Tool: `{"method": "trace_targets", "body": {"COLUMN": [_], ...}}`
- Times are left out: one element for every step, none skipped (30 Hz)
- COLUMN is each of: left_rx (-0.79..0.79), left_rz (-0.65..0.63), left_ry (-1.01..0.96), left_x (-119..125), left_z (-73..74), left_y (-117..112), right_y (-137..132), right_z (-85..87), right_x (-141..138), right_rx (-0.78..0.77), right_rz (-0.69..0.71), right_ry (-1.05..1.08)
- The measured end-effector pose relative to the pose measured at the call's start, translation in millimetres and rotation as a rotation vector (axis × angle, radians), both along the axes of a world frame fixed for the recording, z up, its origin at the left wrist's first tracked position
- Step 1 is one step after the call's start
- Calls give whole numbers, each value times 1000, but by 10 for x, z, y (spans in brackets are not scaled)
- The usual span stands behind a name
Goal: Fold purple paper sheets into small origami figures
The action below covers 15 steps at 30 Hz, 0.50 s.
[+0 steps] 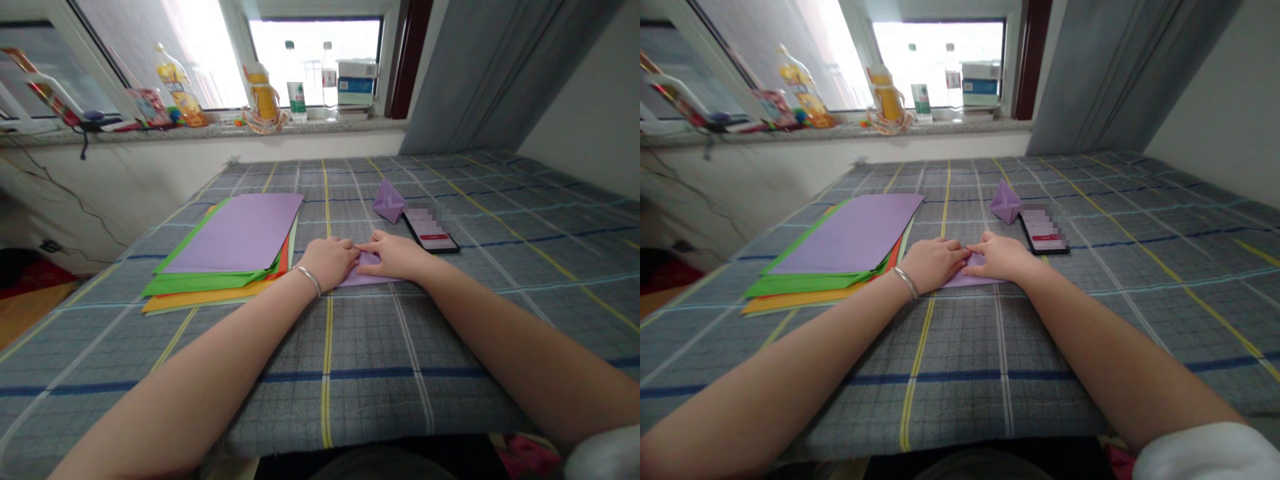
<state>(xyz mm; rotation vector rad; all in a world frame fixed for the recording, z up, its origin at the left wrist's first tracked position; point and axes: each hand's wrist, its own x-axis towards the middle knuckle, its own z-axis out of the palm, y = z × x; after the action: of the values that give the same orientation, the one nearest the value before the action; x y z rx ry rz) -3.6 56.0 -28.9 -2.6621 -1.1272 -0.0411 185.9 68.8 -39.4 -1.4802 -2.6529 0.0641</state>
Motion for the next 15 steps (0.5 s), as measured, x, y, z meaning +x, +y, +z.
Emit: {"method": "trace_targets", "body": {"left_rx": [20,38,55,67,74,78,81,80,75,65,49,28,5,-21,-47], "left_rz": [-16,-31,-44,-56,-65,-72,-76,-80,-84,-87,-89,-91,-92,-91,-89], "left_ry": [-2,-6,-10,-13,-18,-24,-34,-47,-61,-75,-88,-100,-110,-121,-133], "left_x": [-5,-14,-24,-34,-45,-55,-65,-75,-85,-94,-102,-111,-119,-127,-136], "left_z": [-26,-53,-81,-108,-131,-151,-168,-181,-191,-199,-206,-212,-218,-224,-230], "left_y": [4,10,18,25,32,37,41,43,45,47,49,52,56,61,68], "right_y": [-1,-1,-1,0,0,0,0,0,-2,-3,-4,-6,-8,-10,-13], "right_z": [-1,-3,-7,-13,-18,-24,-29,-33,-36,-38,-38,-37,-36,-33,-30], "right_x": [1,4,8,13,19,24,28,32,36,39,41,44,46,48,49], "right_rx": [2,4,7,10,13,14,14,13,11,10,9,7,6,3,0], "right_rz": [5,10,15,20,24,26,27,27,29,31,34,37,40,44,46], "right_ry": [-2,-3,-3,-3,-1,0,1,0,-2,-6,-11,-16,-21,-24,-24]}}
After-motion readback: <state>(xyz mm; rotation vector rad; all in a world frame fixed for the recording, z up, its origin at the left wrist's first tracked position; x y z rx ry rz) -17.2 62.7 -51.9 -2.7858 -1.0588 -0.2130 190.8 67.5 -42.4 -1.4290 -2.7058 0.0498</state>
